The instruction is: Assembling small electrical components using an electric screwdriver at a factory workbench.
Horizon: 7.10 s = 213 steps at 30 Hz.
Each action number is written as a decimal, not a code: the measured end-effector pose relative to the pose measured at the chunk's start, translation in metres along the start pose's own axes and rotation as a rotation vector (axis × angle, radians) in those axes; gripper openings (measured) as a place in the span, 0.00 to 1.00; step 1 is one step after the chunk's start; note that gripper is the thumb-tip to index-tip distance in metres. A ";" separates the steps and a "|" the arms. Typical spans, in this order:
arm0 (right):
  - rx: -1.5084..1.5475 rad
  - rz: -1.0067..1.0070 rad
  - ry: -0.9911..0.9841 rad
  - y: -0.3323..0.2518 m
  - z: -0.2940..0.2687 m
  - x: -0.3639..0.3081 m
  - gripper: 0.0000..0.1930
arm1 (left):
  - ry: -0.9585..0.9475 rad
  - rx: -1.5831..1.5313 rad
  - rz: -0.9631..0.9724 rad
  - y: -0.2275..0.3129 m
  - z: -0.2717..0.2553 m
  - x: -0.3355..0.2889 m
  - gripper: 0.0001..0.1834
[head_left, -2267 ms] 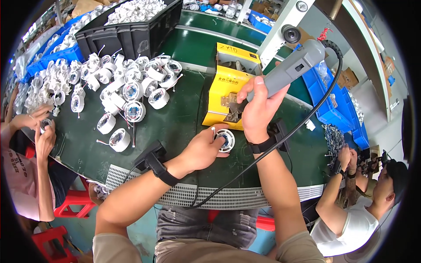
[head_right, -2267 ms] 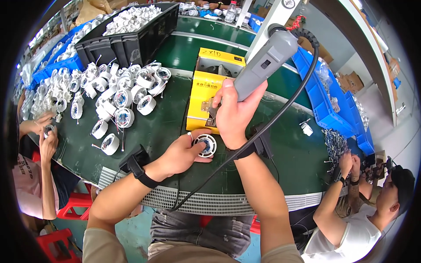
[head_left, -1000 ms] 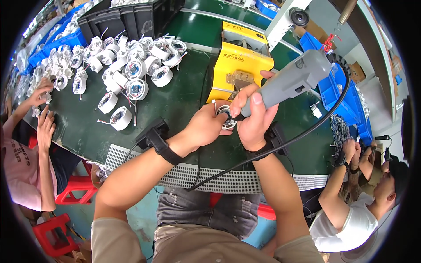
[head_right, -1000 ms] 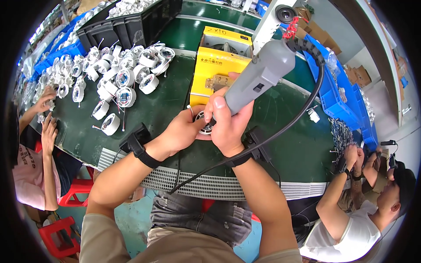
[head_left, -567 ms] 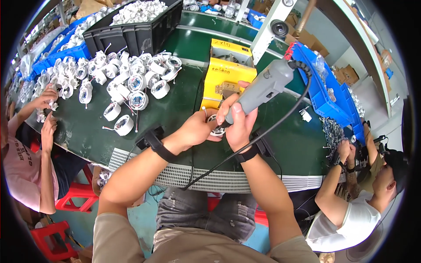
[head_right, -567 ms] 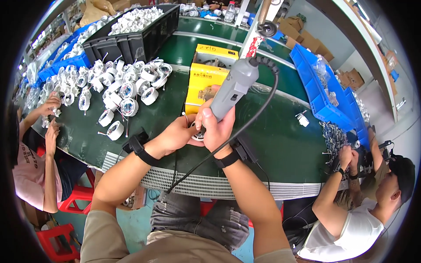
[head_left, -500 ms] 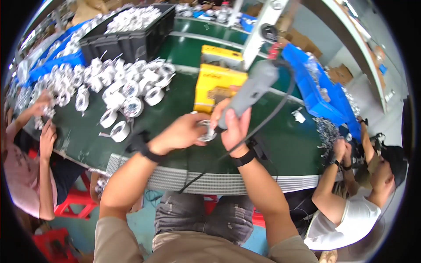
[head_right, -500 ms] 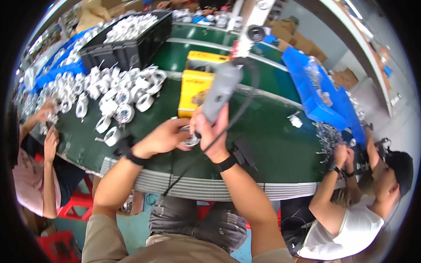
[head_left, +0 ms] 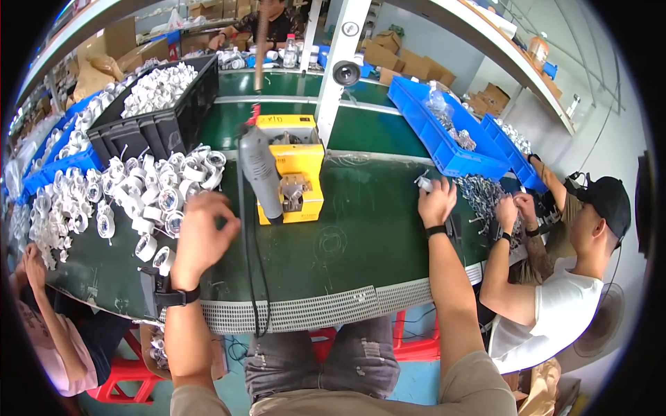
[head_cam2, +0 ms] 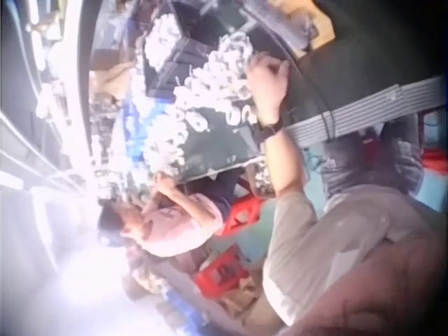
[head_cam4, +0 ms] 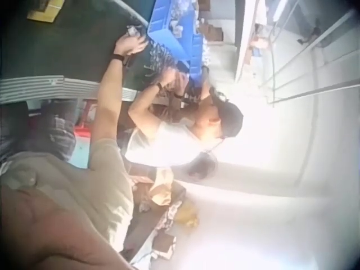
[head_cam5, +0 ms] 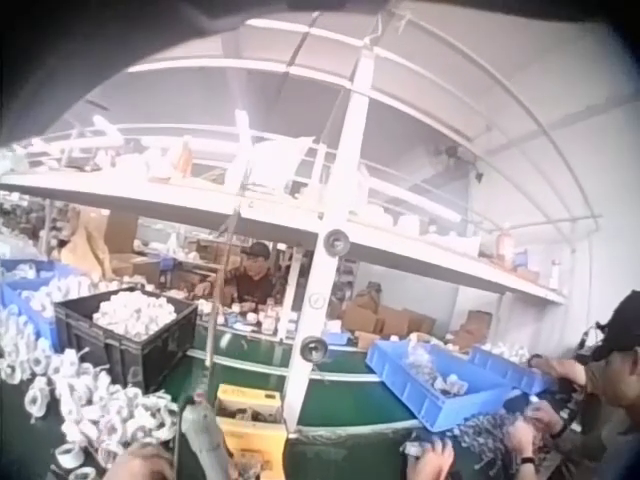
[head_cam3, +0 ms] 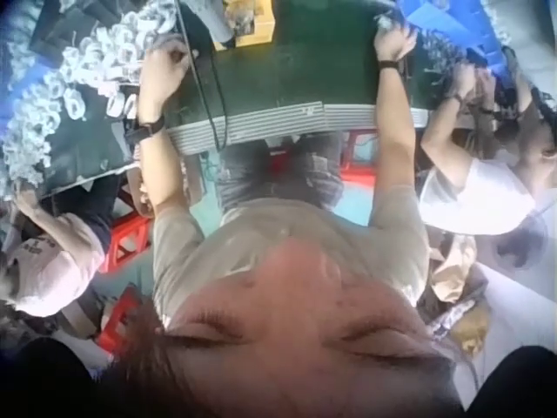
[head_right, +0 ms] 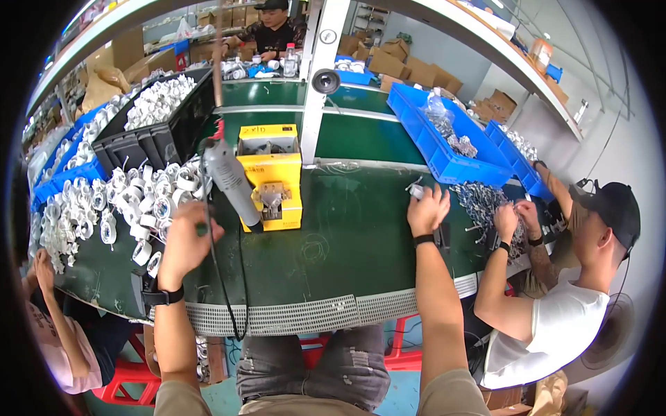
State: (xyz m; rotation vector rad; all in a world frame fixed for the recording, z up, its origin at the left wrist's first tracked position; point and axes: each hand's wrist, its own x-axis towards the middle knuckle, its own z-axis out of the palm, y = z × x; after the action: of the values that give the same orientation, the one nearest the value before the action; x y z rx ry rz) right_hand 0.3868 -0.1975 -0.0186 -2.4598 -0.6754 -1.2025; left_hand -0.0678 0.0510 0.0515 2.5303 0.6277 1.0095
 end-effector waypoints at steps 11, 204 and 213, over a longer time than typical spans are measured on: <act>0.821 -0.434 -0.104 -0.135 -0.126 -0.020 0.08 | -0.820 -1.192 -0.225 0.048 0.049 -0.012 0.30; 1.965 0.231 -0.561 -0.283 -0.160 -0.054 0.19 | -0.433 -1.309 -0.852 0.040 0.078 -0.003 0.16; 2.023 0.136 -0.621 -0.278 -0.157 -0.054 0.19 | -0.442 -1.318 -0.848 0.044 0.079 0.003 0.17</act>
State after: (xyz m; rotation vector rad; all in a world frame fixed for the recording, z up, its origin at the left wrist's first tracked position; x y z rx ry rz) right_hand 0.1055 -0.0542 0.0533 -0.8900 -0.9988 0.4790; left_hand 0.0027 0.0040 0.0192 1.0581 0.5242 0.2837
